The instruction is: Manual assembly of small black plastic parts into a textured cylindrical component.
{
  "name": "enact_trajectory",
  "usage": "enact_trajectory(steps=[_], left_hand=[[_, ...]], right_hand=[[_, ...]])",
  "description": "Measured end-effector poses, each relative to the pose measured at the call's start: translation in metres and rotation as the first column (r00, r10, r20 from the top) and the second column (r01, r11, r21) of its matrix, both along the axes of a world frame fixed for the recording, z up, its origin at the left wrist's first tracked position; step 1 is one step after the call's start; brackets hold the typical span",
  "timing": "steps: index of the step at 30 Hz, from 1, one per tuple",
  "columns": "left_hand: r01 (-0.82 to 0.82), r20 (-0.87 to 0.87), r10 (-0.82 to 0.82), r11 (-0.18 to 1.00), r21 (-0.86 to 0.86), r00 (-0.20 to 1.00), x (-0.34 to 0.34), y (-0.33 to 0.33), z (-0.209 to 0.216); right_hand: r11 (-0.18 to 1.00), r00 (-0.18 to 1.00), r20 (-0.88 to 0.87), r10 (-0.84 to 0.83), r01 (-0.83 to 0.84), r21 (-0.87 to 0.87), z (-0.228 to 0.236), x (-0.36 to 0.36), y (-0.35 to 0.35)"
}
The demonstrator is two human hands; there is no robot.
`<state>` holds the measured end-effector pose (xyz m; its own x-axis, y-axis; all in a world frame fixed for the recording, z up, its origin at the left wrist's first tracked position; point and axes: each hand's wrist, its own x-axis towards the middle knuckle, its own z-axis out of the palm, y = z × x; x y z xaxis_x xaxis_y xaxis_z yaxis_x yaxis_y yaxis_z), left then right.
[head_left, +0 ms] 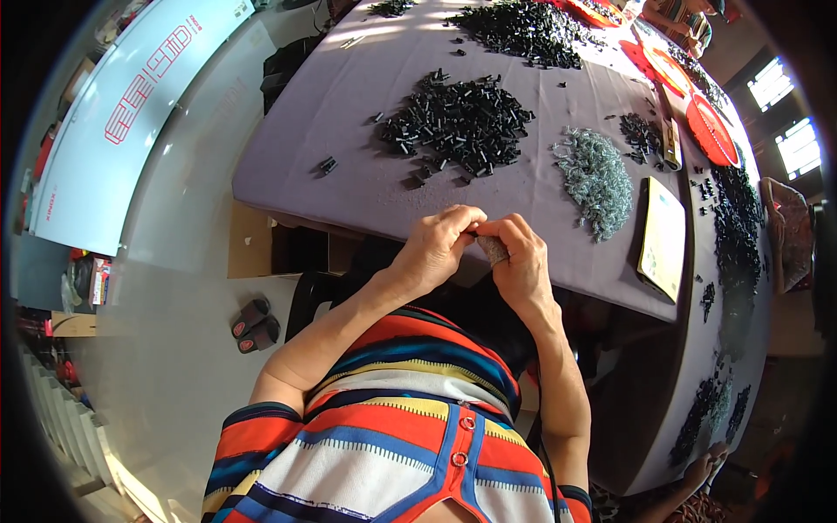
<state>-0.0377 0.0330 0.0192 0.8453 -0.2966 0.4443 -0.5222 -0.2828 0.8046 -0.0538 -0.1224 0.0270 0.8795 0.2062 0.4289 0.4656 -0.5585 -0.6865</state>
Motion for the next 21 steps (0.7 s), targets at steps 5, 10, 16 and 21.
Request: enact_trajectory(steps=[5,10,16,21], left_hand=[[0.107,0.007,-0.109,0.985,0.134,0.994,0.003,0.011,0.001],[0.231,-0.179,-0.201,0.960,0.161,0.963,0.007,0.018,0.012],[0.316,-0.391,-0.271,0.947,0.056,0.880,0.017,0.026,0.011],[0.211,-0.541,-0.421,0.888,-0.408,0.728,0.020,0.026,-0.003]], right_hand=[[0.997,0.994,-0.079,0.077,-0.077,0.010,-0.002,-0.002,0.001],[0.982,0.977,-0.104,0.186,-0.189,-0.014,0.001,-0.001,0.000],[0.975,0.969,-0.113,0.222,-0.222,0.008,0.003,-0.001,0.000],[0.980,0.978,-0.076,0.193,-0.188,0.062,0.001,0.003,0.001]])
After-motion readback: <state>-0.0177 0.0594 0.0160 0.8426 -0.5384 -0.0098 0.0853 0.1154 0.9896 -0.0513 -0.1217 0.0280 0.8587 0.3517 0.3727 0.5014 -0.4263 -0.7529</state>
